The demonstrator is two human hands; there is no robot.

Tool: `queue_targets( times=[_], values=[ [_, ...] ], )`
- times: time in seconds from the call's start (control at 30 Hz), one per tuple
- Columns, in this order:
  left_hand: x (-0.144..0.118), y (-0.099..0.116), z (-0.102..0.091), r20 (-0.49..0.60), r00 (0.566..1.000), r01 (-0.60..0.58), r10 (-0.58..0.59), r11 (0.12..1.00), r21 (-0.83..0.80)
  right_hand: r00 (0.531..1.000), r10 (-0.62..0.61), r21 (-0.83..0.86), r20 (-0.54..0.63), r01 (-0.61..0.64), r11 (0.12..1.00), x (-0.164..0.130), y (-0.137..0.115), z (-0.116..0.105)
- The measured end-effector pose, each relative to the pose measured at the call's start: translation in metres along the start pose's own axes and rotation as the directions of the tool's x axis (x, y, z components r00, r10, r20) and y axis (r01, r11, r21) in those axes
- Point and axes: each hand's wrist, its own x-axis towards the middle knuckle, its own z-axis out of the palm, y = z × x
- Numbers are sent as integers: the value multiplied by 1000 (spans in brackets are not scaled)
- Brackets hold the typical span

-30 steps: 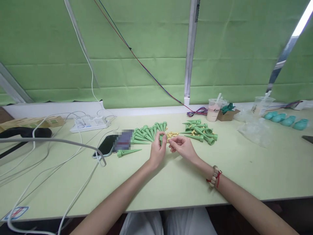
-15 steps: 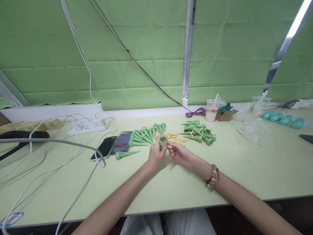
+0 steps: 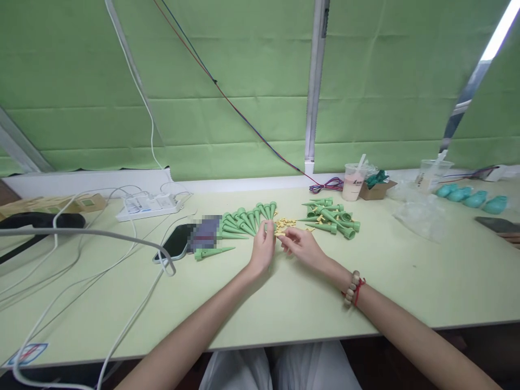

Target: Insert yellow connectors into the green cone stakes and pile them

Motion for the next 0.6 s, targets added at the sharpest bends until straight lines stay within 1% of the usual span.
queue_targets(
  times=[0.03,0.1,0.17,0.23,0.3,0.47,0.53,0.6],
  values=[
    [-1,0,0,36,999,15,-15,1000,-7,1000,22,32,14,-22,999,0,1,0],
    [-2,-1,-1,93,996,16,-16,1000,0,992,103,147,77,-113,983,1,2,0],
    [-2,-1,-2,107,994,-22,17,999,43,967,205,281,154,-241,929,2,2,1],
    [-1,0,-4,113,993,-53,44,995,79,940,279,372,197,-335,866,3,2,2],
    [-1,0,-5,120,992,-55,44,995,86,930,307,410,201,-365,836,3,0,3],
    [-2,2,-4,128,992,-31,21,996,78,929,330,392,168,-370,842,2,-4,3],
    [-1,2,-3,107,994,-3,-2,998,55,923,351,401,158,-384,831,2,-6,4],
    [0,2,-2,60,997,53,-54,998,15,918,369,438,142,-393,809,2,-7,3]
  ],
)
